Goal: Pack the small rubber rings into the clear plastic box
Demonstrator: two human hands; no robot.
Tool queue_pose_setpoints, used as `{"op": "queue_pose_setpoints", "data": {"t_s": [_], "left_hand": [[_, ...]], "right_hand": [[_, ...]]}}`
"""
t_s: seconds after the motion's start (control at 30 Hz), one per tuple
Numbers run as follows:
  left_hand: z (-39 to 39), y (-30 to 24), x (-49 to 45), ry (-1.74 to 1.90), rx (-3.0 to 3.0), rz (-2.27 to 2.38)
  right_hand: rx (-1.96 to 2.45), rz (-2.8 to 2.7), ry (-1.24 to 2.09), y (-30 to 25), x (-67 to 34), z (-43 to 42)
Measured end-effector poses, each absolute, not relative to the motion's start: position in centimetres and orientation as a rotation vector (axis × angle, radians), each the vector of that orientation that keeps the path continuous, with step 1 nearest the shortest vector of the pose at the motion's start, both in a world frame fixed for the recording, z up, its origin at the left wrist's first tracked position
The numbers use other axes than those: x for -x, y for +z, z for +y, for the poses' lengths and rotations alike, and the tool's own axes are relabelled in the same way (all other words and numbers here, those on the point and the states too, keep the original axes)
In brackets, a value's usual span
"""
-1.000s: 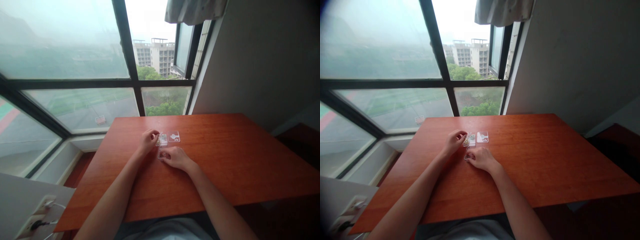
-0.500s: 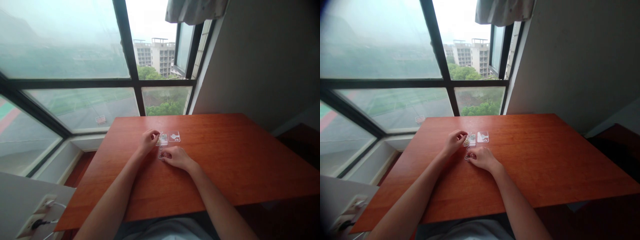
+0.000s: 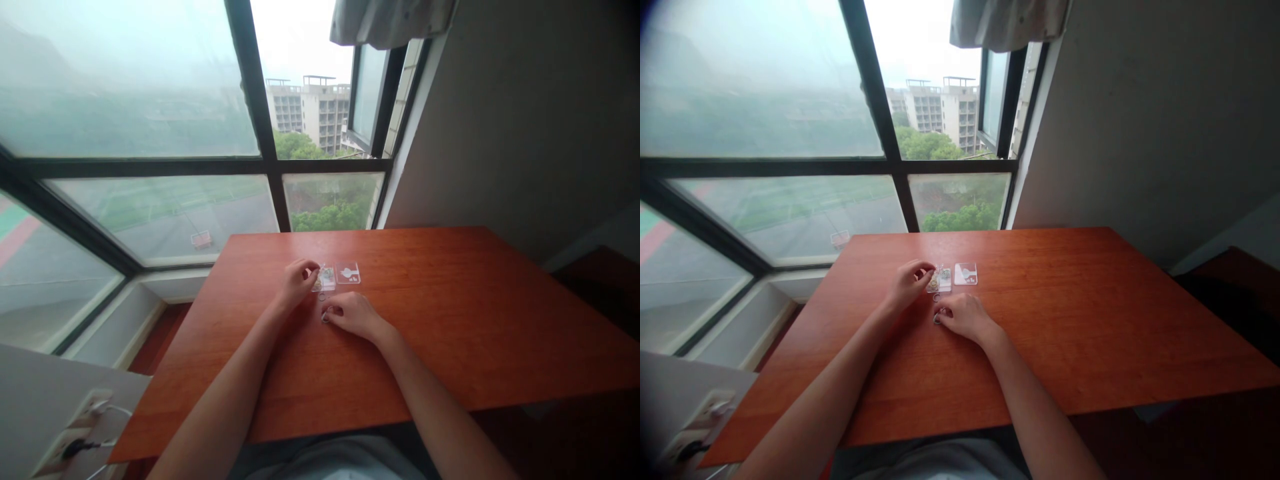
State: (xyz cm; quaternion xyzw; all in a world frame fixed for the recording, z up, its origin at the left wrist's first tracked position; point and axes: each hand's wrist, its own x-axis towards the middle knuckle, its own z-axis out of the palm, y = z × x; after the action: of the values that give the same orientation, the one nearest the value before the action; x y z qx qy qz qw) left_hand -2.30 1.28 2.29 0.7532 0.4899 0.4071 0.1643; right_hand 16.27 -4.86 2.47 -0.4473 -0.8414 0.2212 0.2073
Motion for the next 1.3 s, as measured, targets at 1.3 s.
{"op": "queue_pose_setpoints", "data": {"t_s": [1.3], "left_hand": [[0.0, 4.0, 1.1, 1.099, -2.18, 1.193]], "right_hand": [[1.372, -1.807, 0.557, 1.8, -17.7, -3.1]]}}
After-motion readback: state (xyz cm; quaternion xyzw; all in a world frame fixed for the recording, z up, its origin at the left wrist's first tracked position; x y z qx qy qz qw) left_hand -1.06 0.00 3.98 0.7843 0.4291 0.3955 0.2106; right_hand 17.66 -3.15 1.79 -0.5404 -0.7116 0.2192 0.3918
